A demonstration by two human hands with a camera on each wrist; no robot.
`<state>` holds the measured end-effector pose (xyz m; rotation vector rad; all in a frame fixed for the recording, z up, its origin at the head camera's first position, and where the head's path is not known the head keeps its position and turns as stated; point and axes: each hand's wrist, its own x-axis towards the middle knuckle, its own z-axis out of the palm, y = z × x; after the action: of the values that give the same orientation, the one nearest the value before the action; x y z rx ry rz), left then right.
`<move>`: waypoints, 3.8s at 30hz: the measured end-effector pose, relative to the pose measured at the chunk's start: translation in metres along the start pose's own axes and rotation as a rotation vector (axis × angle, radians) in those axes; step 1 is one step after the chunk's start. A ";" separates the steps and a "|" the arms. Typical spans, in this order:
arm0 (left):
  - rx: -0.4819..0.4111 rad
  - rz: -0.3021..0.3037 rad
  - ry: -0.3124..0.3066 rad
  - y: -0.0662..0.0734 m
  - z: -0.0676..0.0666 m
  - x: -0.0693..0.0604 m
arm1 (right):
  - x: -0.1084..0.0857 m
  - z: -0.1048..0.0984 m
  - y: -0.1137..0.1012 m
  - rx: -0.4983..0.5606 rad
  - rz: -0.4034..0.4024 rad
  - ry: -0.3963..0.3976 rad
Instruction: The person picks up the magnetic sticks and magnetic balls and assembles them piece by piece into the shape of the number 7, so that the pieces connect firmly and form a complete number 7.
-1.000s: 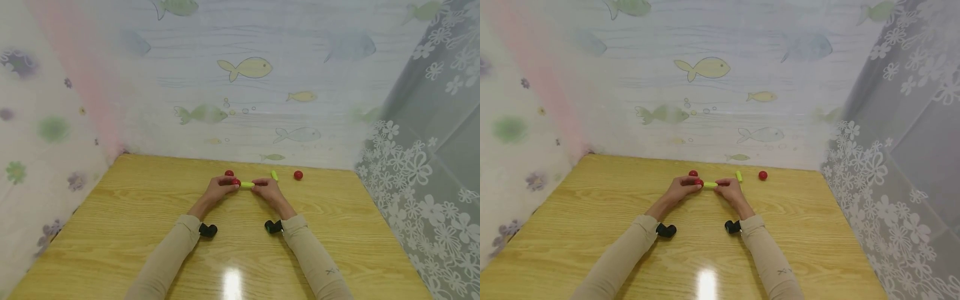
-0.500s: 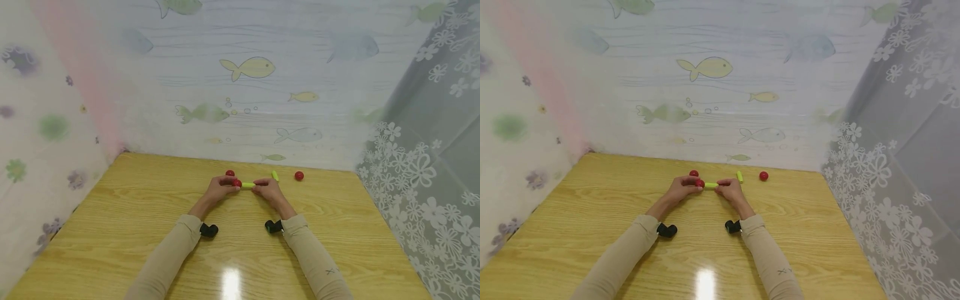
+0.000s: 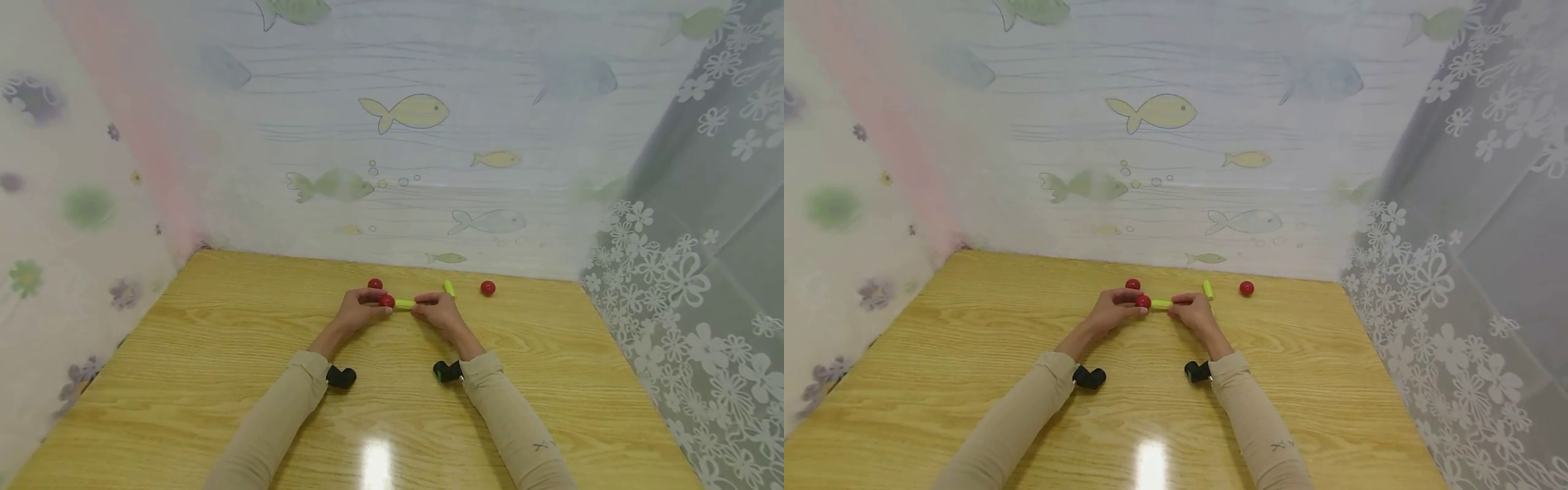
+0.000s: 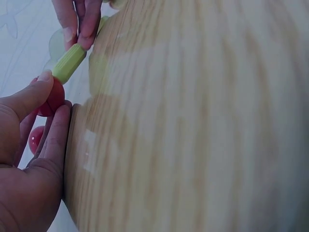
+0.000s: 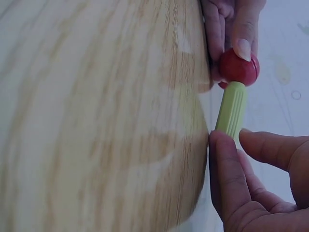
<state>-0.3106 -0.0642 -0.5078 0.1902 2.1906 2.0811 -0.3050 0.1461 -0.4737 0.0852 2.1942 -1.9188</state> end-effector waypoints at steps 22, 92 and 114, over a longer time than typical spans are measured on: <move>-0.035 -0.009 0.025 0.006 0.006 -0.013 | -0.021 -0.009 -0.010 -0.201 -0.089 0.015; -0.006 0.001 0.043 0.007 0.009 -0.021 | 0.005 -0.136 0.006 -0.356 -0.157 0.375; 0.025 -0.026 0.087 0.007 0.009 -0.018 | 0.015 -0.155 0.025 -0.309 -0.062 0.205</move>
<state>-0.2915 -0.0575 -0.5015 0.0746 2.2566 2.0866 -0.3347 0.3003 -0.4823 0.1699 2.6315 -1.6389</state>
